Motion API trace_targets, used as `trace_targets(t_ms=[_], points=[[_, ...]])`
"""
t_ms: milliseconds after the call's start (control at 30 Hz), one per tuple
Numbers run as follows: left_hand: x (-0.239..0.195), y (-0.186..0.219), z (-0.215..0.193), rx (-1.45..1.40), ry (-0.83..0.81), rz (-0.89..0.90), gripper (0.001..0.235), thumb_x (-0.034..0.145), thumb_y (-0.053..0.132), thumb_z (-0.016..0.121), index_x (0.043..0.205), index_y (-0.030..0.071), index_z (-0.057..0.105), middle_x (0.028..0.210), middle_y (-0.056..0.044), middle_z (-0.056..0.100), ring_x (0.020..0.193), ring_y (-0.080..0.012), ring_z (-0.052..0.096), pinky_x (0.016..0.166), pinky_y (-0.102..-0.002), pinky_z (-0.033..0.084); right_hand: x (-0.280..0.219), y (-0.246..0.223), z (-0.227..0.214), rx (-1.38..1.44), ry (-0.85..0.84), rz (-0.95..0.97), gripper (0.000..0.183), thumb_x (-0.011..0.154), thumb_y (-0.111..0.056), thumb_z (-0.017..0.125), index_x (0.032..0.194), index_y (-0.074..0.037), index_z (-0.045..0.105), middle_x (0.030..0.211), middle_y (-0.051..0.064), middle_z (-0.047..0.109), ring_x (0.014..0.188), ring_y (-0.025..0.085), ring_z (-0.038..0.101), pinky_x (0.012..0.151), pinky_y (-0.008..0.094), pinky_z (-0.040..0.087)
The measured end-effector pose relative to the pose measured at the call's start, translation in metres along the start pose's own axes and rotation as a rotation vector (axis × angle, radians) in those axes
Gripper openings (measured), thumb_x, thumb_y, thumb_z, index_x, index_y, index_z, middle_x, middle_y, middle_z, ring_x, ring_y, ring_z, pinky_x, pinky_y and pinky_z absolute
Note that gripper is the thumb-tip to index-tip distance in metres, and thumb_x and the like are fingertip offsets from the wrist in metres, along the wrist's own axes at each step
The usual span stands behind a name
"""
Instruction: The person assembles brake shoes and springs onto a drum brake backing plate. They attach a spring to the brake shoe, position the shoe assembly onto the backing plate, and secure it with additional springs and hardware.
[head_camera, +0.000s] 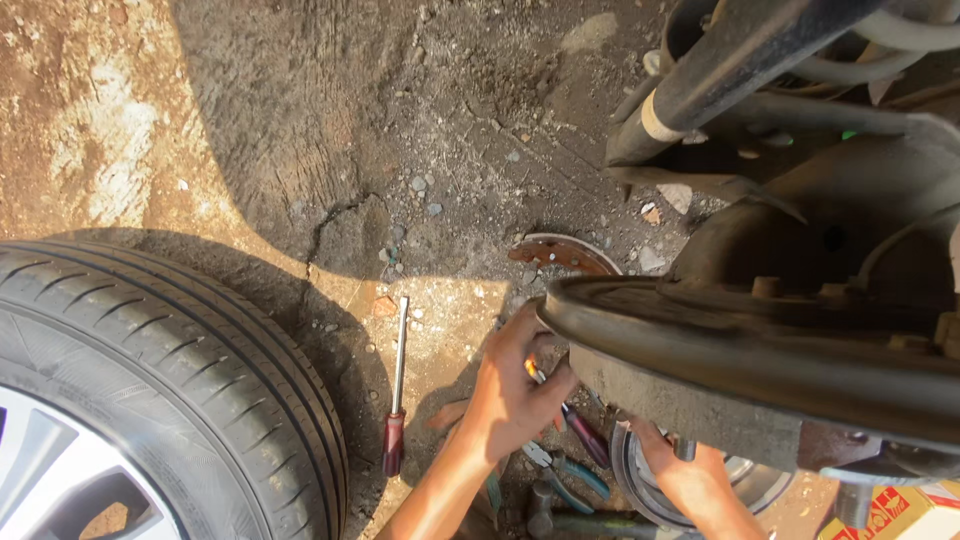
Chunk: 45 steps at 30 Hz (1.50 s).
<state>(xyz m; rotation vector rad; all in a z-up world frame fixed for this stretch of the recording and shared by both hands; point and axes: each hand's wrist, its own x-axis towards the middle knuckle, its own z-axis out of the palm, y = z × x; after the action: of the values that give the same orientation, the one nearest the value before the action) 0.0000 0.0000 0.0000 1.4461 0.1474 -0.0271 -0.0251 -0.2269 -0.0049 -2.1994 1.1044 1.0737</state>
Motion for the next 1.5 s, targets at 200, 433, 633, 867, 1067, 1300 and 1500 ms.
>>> trace_targets(t_ms=[200,433,633,867,1067,1300,1500], points=[[0.0,-0.068,0.049,-0.164,-0.01,-0.219,0.012,0.101,0.019,0.065,0.098,0.008,0.069,0.096,-0.006,0.074,0.085,-0.0167,0.071,0.074,-0.03,0.059,0.035,0.016,0.007,0.105,0.047,-0.364,0.02,0.091,-0.023,0.077,0.093,-0.003,0.08,0.094,0.012,0.083,0.093,0.027,0.077,0.09,0.044,0.056],[-0.011,-0.07,0.067,-0.172,0.235,-0.084,0.009,0.092,0.007,0.069,0.092,0.006,0.078,0.064,-0.012,0.068,0.066,-0.0162,0.061,0.065,-0.038,0.053,0.009,0.023,-0.041,-0.061,0.05,-0.506,0.03,0.098,-0.031,0.072,0.11,-0.003,0.076,0.096,0.019,0.081,0.102,0.04,0.075,0.094,0.057,0.058],[-0.016,-0.04,0.087,0.396,0.099,0.231,0.018,0.078,-0.002,0.076,0.096,0.002,0.077,0.084,-0.023,0.075,0.082,-0.0505,0.072,0.075,-0.056,0.058,0.081,0.152,-0.139,-0.425,0.058,-0.648,0.046,0.09,-0.025,0.068,0.126,0.004,0.071,0.111,0.03,0.077,0.113,0.05,0.07,0.095,0.062,0.057],[-0.01,-0.067,0.096,0.296,0.191,-0.181,0.02,0.089,0.008,0.078,0.106,-0.001,0.073,0.088,-0.016,0.075,0.076,-0.0269,0.07,0.085,-0.045,0.057,0.08,0.194,-0.159,-0.441,0.041,-0.517,0.043,0.096,-0.037,0.06,0.122,-0.005,0.071,0.114,0.026,0.078,0.112,0.048,0.073,0.096,0.063,0.057],[0.009,0.012,0.165,0.074,0.419,-0.324,0.014,0.079,0.005,0.08,0.091,0.005,0.073,0.071,-0.008,0.067,0.061,-0.0151,0.061,0.062,-0.033,0.055,0.17,0.173,-0.145,-0.349,0.176,-0.694,0.032,0.094,-0.036,0.064,0.109,-0.008,0.072,0.101,0.017,0.078,0.105,0.04,0.075,0.087,0.057,0.061],[-0.014,0.002,0.185,-0.006,0.326,-0.511,0.019,0.082,0.013,0.081,0.091,-0.002,0.075,0.08,-0.016,0.069,0.074,-0.0219,0.06,0.08,-0.042,0.048,0.284,0.109,-0.179,-0.148,0.397,-0.786,0.025,0.098,-0.029,0.063,0.104,-0.006,0.071,0.087,0.019,0.075,0.091,0.043,0.076,0.079,0.058,0.062],[-0.046,-0.03,0.142,0.099,0.213,-0.621,0.033,0.091,0.021,0.081,0.104,-0.009,0.079,0.102,-0.025,0.074,0.103,-0.0293,0.062,0.115,-0.055,0.043,0.238,0.062,-0.167,0.225,0.23,-0.914,0.026,0.106,-0.012,0.056,0.118,0.009,0.066,0.083,0.031,0.067,0.078,0.046,0.073,0.061,0.056,0.054]])
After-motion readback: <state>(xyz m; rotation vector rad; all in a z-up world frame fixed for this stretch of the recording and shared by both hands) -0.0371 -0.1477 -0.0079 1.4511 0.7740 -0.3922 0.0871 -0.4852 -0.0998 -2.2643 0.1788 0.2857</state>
